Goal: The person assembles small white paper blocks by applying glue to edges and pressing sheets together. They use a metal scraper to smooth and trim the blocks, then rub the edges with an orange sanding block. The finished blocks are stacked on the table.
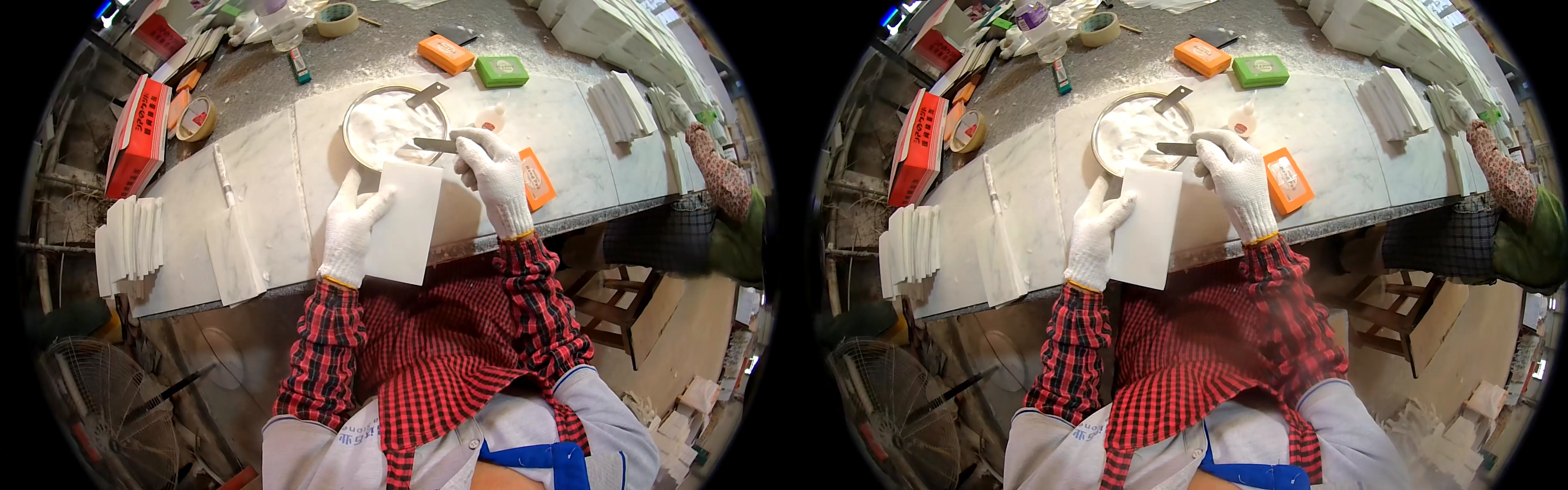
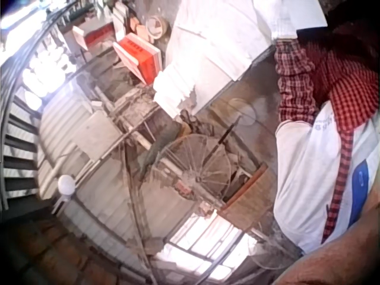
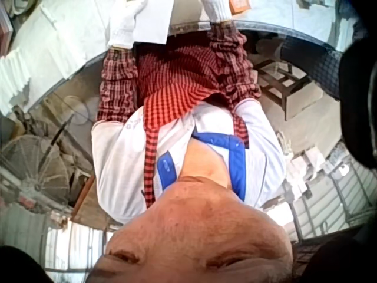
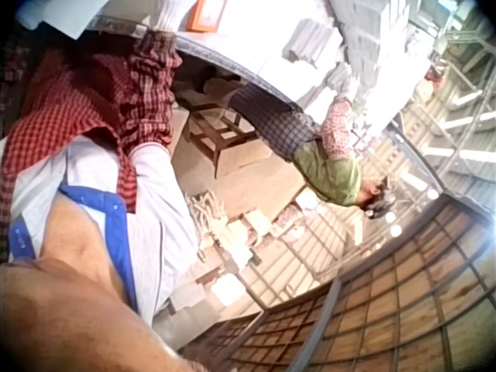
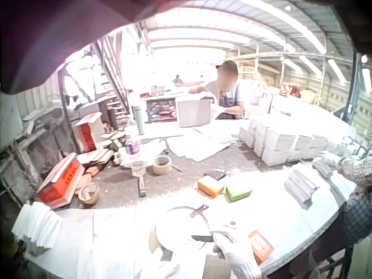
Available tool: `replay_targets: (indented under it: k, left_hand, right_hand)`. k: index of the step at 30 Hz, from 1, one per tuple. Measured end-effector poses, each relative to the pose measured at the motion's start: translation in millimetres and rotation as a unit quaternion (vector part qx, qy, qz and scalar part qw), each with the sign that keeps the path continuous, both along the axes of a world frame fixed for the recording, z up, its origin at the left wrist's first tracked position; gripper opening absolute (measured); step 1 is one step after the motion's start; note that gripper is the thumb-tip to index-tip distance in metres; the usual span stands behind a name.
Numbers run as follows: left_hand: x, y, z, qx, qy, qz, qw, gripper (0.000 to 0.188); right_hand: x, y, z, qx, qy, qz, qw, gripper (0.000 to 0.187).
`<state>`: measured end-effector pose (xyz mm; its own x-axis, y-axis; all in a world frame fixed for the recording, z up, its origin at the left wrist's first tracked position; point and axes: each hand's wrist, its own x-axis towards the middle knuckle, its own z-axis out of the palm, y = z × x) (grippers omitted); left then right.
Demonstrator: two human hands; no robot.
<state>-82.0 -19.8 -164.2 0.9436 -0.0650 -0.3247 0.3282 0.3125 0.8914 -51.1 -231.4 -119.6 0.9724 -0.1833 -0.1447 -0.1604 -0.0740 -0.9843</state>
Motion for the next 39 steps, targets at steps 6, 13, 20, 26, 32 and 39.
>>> replay_targets:
  k: [6, 13, 20, 26, 32, 39]
  left_hand:
    - [8, 0, -3, -0.035, 0.003, -0.023, 0.999, 0.064]
    - [8, -5, 1, -0.070, 0.029, -0.006, 0.997, 0.038]
    - [11, -3, 13, -0.026, 0.013, 0.000, 1.000, 0.037]
    - [24, 8, 35, 0.158, -0.035, -0.070, 0.984, 0.052]
    - [38, 13, 75, 0.368, -0.065, -0.117, 0.920, 0.065]
    - [59, 13, 102, 0.517, -0.184, -0.174, 0.818, 0.081]
  right_hand:
    - [-3, 7, 29, -0.005, -0.010, 0.029, 1.000, 0.026]
    - [1, 6, 24, -0.018, -0.017, 0.027, 0.999, 0.025]
    - [-3, 5, 29, -0.019, -0.027, 0.035, 0.999, 0.024]
    - [1, 19, 26, -0.169, -0.185, 0.059, 0.966, 0.018]
    - [4, 6, 28, -0.311, -0.296, 0.033, 0.903, 0.017]
    - [16, -13, -13, -0.298, -0.189, -0.016, 0.936, 0.017]
